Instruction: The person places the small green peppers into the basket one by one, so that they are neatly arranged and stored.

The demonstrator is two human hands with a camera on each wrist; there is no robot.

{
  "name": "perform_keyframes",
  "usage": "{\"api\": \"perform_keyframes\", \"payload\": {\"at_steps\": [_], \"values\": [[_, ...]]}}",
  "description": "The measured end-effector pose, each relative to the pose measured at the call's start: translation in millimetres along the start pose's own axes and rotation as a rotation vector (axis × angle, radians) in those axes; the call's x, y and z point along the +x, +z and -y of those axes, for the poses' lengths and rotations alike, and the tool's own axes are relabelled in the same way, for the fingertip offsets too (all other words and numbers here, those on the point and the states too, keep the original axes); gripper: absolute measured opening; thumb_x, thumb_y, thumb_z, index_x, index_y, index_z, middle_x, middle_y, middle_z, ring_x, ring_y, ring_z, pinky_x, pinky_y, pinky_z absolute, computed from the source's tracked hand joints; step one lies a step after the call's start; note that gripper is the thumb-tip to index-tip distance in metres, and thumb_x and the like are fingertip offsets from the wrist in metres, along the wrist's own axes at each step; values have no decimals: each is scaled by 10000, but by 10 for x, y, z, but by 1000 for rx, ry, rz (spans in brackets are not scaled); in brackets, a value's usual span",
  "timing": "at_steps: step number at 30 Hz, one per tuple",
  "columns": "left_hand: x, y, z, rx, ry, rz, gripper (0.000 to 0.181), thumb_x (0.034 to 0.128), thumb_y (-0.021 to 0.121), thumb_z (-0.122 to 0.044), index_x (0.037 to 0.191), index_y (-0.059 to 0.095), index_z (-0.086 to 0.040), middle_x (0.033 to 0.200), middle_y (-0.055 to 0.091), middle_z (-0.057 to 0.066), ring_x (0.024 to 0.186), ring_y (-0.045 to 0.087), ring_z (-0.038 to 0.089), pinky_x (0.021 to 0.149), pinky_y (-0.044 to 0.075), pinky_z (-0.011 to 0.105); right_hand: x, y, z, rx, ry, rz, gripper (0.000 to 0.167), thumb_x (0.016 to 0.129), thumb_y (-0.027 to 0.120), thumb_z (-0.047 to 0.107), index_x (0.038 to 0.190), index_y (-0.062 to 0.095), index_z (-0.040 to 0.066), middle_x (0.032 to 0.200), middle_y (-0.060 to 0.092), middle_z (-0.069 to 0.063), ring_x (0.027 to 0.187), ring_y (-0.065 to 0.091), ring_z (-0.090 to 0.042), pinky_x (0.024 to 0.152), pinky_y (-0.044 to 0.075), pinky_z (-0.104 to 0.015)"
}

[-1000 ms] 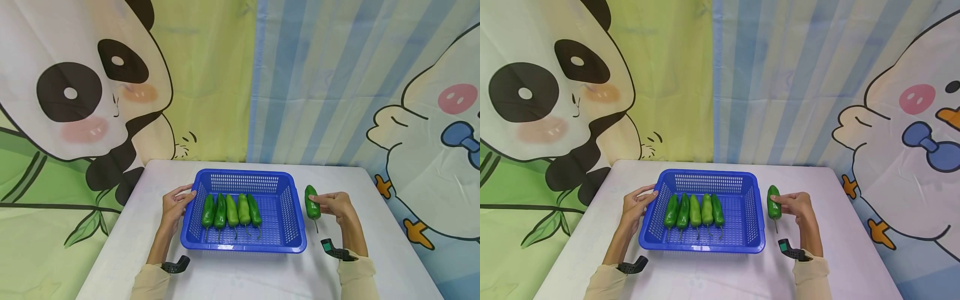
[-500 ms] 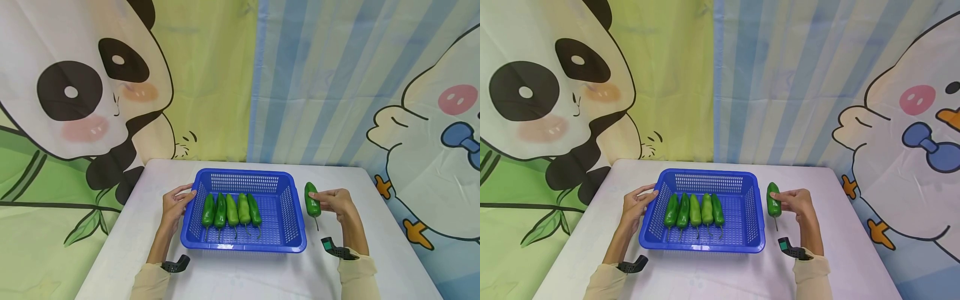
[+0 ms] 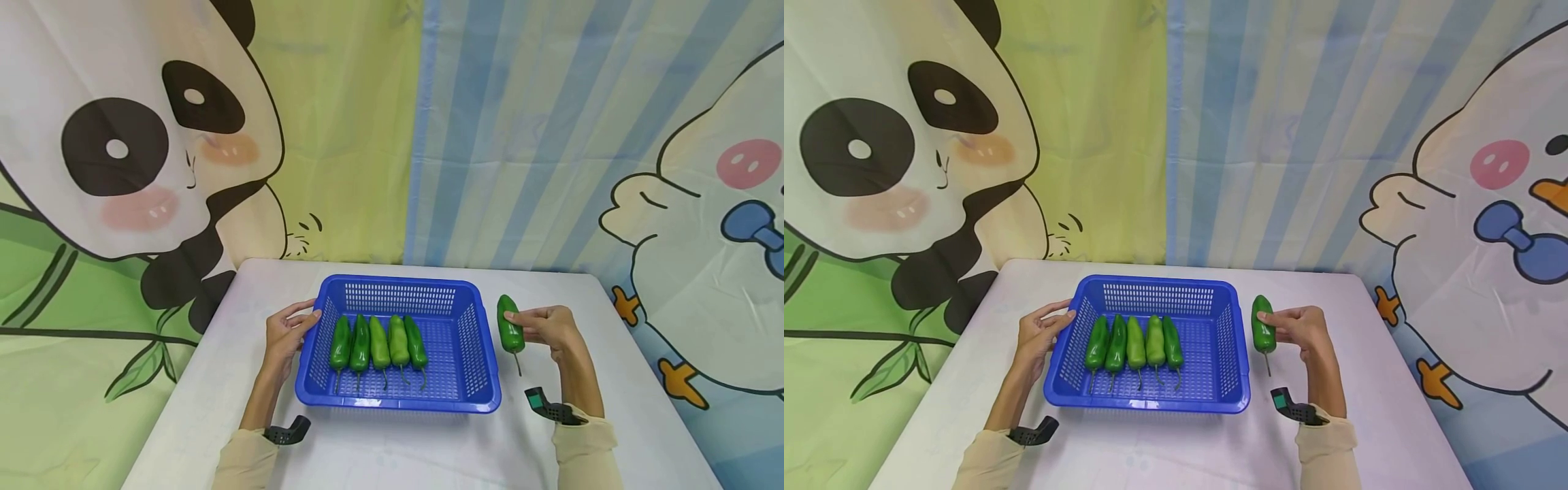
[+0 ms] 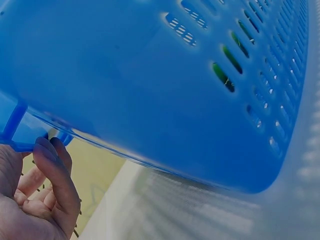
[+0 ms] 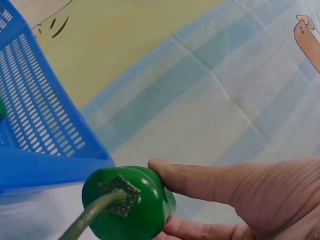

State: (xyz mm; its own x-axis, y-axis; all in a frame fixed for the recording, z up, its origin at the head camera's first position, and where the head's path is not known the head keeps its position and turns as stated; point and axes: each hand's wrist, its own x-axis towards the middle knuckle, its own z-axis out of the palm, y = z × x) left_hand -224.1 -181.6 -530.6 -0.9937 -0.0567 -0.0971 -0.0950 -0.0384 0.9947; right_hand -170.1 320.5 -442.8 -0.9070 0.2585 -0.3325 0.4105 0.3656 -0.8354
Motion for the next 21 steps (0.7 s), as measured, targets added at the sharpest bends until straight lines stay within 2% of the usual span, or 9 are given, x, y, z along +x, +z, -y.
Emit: {"api": "perform_keyframes", "payload": {"at_steps": [4, 10, 15, 21], "values": [[0, -2, 1, -1, 0, 0, 469, 1008, 818, -231, 1421, 693, -45, 820, 811, -85, 611, 736, 70, 508, 574, 195, -14, -1, 36, 1, -2, 12, 701, 983, 834, 393, 1356, 637, -168, 875, 811, -27, 854, 821, -233, 1196, 361, -813], [3, -2, 7, 0, -1, 0, 470, 1009, 817, -231, 1422, 692, -45, 816, 807, -89, 615, 739, 72, 513, 578, 196, -48, 16, 82, -8, -39, 12, 697, 991, 824, 381, 1359, 628, -178, 928, 822, -66, 851, 831, -242, 1171, 472, -721], [-1, 0, 7, 6, -1, -4, 469, 1012, 814, -236, 1422, 690, -45, 813, 804, -94, 618, 740, 72, 517, 579, 193, -59, 23, 122, -20, -42, 24, 713, 989, 826, 389, 1376, 620, -174, 962, 828, -99, 937, 838, -328, 1176, 374, -821], [-5, -1, 5, 9, -1, -2, 473, 1012, 814, -245, 1424, 689, -48, 822, 808, -96, 628, 745, 75, 527, 587, 198, -83, 66, 184, -39, -68, 28, 698, 1000, 813, 381, 1361, 625, -186, 1008, 825, -151, 964, 835, -357, 1169, 451, -749]]}}
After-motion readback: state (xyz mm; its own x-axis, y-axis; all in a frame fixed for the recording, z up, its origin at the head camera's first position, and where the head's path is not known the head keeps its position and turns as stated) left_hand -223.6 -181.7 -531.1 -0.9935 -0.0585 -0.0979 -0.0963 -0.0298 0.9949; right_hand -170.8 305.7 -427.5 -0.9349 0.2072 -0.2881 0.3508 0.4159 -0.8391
